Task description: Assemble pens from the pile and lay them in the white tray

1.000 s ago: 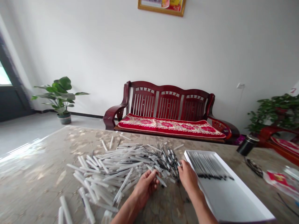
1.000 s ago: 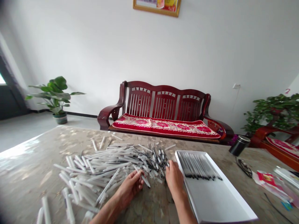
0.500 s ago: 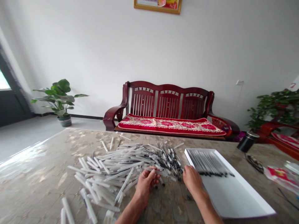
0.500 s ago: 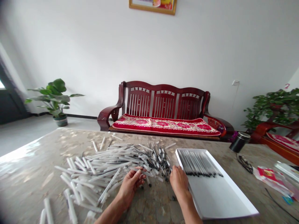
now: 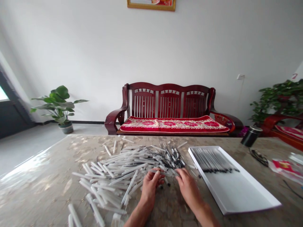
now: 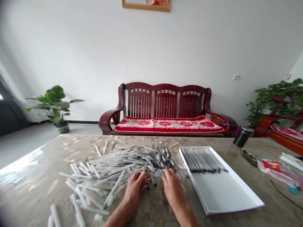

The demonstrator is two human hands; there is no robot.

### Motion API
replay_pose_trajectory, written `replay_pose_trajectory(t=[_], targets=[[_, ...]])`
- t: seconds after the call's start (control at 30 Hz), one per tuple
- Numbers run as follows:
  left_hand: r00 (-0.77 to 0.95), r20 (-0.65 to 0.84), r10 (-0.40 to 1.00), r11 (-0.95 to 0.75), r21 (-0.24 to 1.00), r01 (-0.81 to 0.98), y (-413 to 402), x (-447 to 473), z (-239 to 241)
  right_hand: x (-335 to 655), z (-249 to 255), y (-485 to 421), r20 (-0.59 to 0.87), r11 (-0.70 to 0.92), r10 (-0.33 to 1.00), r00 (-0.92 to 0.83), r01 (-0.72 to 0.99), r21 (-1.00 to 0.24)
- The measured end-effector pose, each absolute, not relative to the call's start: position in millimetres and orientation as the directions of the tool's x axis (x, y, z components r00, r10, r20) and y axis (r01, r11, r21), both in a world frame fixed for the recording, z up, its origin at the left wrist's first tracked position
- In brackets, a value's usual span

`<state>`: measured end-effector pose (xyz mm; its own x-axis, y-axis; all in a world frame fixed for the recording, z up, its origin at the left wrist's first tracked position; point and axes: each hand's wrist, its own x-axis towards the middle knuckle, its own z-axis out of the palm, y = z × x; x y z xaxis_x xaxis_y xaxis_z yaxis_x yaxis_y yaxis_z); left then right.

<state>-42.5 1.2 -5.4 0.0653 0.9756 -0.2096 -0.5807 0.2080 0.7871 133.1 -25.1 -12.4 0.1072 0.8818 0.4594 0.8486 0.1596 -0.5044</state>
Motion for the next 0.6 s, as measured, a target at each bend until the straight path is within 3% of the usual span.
replay_pose_trajectory(t=[0.3,0.6], targets=[[0.078,-0.194,0.978,0.203,0.795,-0.571,0.7,-43.7,-4.9,112.1,-9.0,-30.3,0.394,0.196,0.913,0.101,0.741,-0.643],[0.041,-0.210,0.977,0.194,0.789,-0.583,2.3,-45.1,-3.8,114.7,-11.0,-28.9,0.466,0.235,0.878,0.105,0.755,-0.612]])
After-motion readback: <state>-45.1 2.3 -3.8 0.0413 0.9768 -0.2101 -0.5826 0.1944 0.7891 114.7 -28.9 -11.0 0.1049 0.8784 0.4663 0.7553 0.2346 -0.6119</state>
